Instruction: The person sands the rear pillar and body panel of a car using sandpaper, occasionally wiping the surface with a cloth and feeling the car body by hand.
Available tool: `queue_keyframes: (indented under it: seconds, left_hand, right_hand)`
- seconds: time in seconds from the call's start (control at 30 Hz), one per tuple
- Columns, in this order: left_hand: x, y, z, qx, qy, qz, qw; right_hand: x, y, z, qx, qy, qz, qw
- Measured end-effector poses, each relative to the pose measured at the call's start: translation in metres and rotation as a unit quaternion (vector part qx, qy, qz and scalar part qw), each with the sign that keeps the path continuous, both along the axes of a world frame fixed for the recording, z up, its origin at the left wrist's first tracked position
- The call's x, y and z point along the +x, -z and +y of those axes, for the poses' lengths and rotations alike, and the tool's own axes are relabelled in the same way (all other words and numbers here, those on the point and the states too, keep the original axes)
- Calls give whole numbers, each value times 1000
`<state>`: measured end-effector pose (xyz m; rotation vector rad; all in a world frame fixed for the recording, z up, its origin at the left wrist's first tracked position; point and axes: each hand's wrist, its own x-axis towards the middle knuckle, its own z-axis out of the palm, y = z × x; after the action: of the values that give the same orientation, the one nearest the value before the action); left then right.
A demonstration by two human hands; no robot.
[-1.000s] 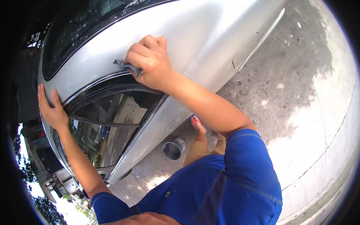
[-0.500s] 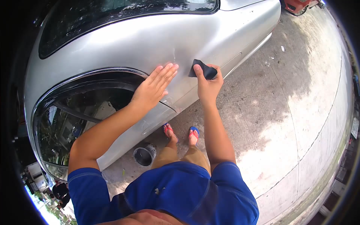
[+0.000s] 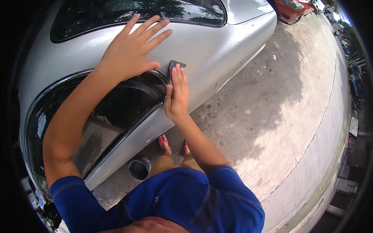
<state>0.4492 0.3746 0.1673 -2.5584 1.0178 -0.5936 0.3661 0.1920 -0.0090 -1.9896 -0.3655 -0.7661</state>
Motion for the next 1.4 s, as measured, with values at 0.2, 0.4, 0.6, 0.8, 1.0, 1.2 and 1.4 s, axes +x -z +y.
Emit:
queue_keyframes:
  seconds: [0.2,0.4,0.6,0.8,1.0,1.2,1.4]
  left_hand:
    - [21,-137,70,88,-36,-136,986]
    - [100,-149,95,-48,49,-184,981]
    - [89,-139,69,-41,25,-78,996]
    - [82,-134,64,-13,-17,-61,998]
    - [93,-134,81,44,-31,-113,992]
    - [92,-124,96,71,-40,-120,989]
    - [91,-116,91,95,-7,-129,987]
  right_hand:
    - [83,-38,-19,10,64,142,988]
    - [42,-47,2,-70,68,134,986]
    - [90,-50,-16,-54,52,112,991]
    - [125,-55,-35,-1,6,89,996]
    - [75,-56,11,-76,13,97,992]
    - [116,-46,-22,-4,59,163,985]
    - [151,-42,-58,-3,82,185,979]
